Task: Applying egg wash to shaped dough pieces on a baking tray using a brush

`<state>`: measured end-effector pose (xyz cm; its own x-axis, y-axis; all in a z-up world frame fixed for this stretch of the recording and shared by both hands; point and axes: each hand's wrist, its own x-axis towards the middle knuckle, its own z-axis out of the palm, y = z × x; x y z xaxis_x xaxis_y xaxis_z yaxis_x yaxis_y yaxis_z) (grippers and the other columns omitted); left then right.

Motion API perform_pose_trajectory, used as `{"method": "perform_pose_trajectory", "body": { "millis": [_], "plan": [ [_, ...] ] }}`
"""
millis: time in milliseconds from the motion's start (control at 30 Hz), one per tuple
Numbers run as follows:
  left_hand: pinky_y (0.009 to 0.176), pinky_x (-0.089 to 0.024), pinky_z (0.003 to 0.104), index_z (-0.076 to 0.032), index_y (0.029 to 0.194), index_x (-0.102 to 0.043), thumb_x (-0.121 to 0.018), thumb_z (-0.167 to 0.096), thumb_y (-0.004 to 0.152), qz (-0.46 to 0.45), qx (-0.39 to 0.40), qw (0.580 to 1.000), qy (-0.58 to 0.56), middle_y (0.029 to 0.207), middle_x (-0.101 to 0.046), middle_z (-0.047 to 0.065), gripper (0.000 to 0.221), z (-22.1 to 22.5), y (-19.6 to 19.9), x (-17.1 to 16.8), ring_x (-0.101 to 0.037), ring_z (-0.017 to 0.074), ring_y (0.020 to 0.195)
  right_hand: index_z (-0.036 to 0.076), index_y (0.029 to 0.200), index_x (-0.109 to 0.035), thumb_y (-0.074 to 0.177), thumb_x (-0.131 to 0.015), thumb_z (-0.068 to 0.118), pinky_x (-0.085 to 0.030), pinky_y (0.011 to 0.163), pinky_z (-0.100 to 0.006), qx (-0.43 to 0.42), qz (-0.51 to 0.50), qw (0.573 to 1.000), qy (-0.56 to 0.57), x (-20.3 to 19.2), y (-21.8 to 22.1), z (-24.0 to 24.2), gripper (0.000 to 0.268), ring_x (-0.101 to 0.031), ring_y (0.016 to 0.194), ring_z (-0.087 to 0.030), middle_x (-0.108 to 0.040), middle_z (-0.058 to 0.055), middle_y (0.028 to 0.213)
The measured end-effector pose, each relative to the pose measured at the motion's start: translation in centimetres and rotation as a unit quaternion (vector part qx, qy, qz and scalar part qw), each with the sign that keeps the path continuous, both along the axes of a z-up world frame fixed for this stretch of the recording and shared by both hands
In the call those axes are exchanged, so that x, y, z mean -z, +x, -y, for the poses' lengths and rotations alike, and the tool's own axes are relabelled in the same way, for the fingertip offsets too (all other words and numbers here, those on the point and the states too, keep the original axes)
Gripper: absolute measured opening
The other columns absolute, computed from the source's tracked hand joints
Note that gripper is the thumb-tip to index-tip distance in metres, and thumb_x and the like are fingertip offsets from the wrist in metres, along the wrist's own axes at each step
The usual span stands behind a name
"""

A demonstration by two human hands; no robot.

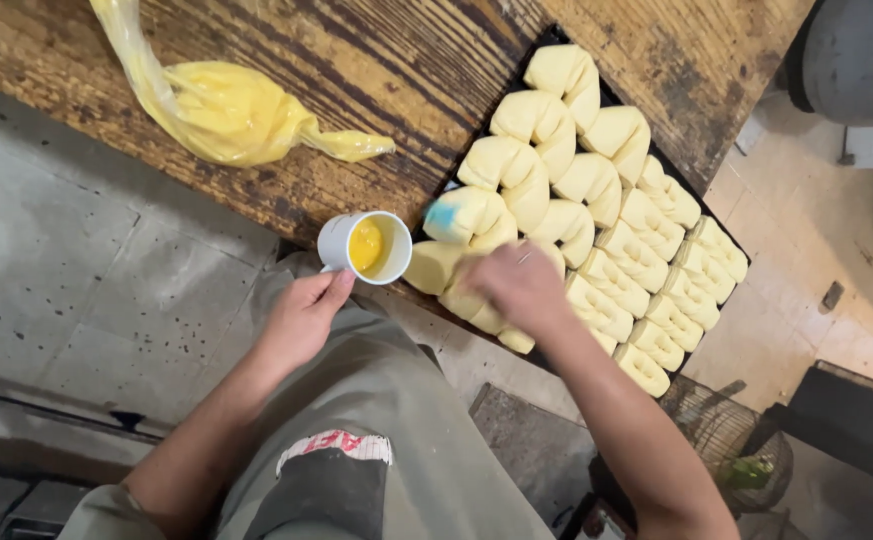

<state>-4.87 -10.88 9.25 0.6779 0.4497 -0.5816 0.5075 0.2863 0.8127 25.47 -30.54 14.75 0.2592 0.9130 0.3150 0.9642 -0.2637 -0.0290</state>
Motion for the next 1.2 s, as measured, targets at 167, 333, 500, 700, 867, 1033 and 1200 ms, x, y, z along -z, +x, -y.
{"method": "perform_pose_trajectory", "body": {
  "millis": [167,333,500,700,867,1033,1200],
  "plan": [
    [0.066,-0.048,0.037,-0.009,0.067,-0.060,-0.057,-0.040,0.104,0.008,0.006,1.000,0.001,0.057,-0.053,0.007,0.049,-0.5,0.5,-0.6,-0.050,0.0162,0.068,0.027,0.104,-0.073,0.105,-0.062,0.034,-0.045,0.068,-0.034,-0.020,0.002,1.000,-0.021,-0.9,0.0,-0.8,0.013,-0.061,0.079,-0.020,-0.067,0.007,0.082],
    [0.066,-0.048,0.039,-0.005,0.071,-0.065,-0.056,-0.039,0.105,0.021,0.014,1.000,-0.002,0.057,-0.057,0.011,0.049,-0.4,1.0,0.3,-0.052,0.0184,0.066,0.028,0.100,-0.071,0.103,-0.063,0.032,-0.044,0.068,-0.032,-0.079,-0.060,0.995,-0.020,-0.3,-3.3,1.8,0.009,-0.059,0.079,-0.019,-0.068,0.007,0.084],
    [0.066,-0.047,0.037,-0.004,0.071,-0.065,-0.051,-0.038,0.107,0.031,0.029,0.999,-0.005,0.057,-0.059,0.011,0.051,-0.8,1.6,-0.4,-0.055,0.0216,0.064,0.027,0.087,-0.065,0.103,-0.062,0.024,-0.045,0.064,-0.037,-0.075,-0.052,0.996,0.016,1.6,2.3,3.5,0.016,-0.061,0.076,-0.023,-0.072,0.009,0.091],
    [0.063,-0.045,0.038,-0.003,0.065,-0.060,-0.050,-0.041,0.106,0.030,0.071,0.997,0.010,0.055,-0.055,0.013,0.057,-1.9,3.2,-2.5,-0.055,0.0267,0.061,0.027,0.085,-0.066,0.104,-0.057,0.042,-0.047,0.071,-0.030,-0.105,-0.185,0.976,0.035,2.7,-3.3,4.0,0.026,-0.063,0.079,-0.018,-0.075,0.012,0.093],
    [0.064,-0.046,0.037,-0.004,0.065,-0.060,-0.049,-0.040,0.107,0.035,0.093,0.995,0.008,0.055,-0.055,0.012,0.056,-2.3,5.0,-2.9,-0.056,0.0262,0.061,0.021,0.091,-0.071,0.107,-0.047,0.042,-0.050,0.075,-0.035,0.014,-0.210,0.973,0.098,-0.6,-1.6,4.3,0.036,-0.063,0.077,-0.022,-0.075,0.007,0.085],
    [0.067,-0.048,0.044,-0.003,0.067,-0.060,-0.052,-0.041,0.104,0.027,0.128,0.991,0.027,0.059,-0.058,0.019,0.053,-2.2,7.2,-3.8,-0.062,0.0360,0.067,0.013,0.084,-0.077,0.105,-0.043,0.050,-0.051,0.070,-0.031,0.102,-0.313,0.918,0.220,-2.4,-5.8,2.4,0.054,-0.062,0.069,-0.021,-0.074,0.000,0.071],
    [0.064,-0.047,0.041,-0.003,0.066,-0.058,-0.051,-0.042,0.104,0.029,0.178,0.983,0.025,0.057,-0.058,0.019,0.054,-2.5,9.7,-4.3,-0.061,0.0349,0.063,0.018,0.106,-0.072,0.106,-0.055,0.025,-0.051,0.078,-0.040,0.148,-0.318,0.933,0.076,-5.6,-7.8,-5.2,0.019,-0.065,0.078,-0.028,-0.076,0.002,0.079]
  ]
}}
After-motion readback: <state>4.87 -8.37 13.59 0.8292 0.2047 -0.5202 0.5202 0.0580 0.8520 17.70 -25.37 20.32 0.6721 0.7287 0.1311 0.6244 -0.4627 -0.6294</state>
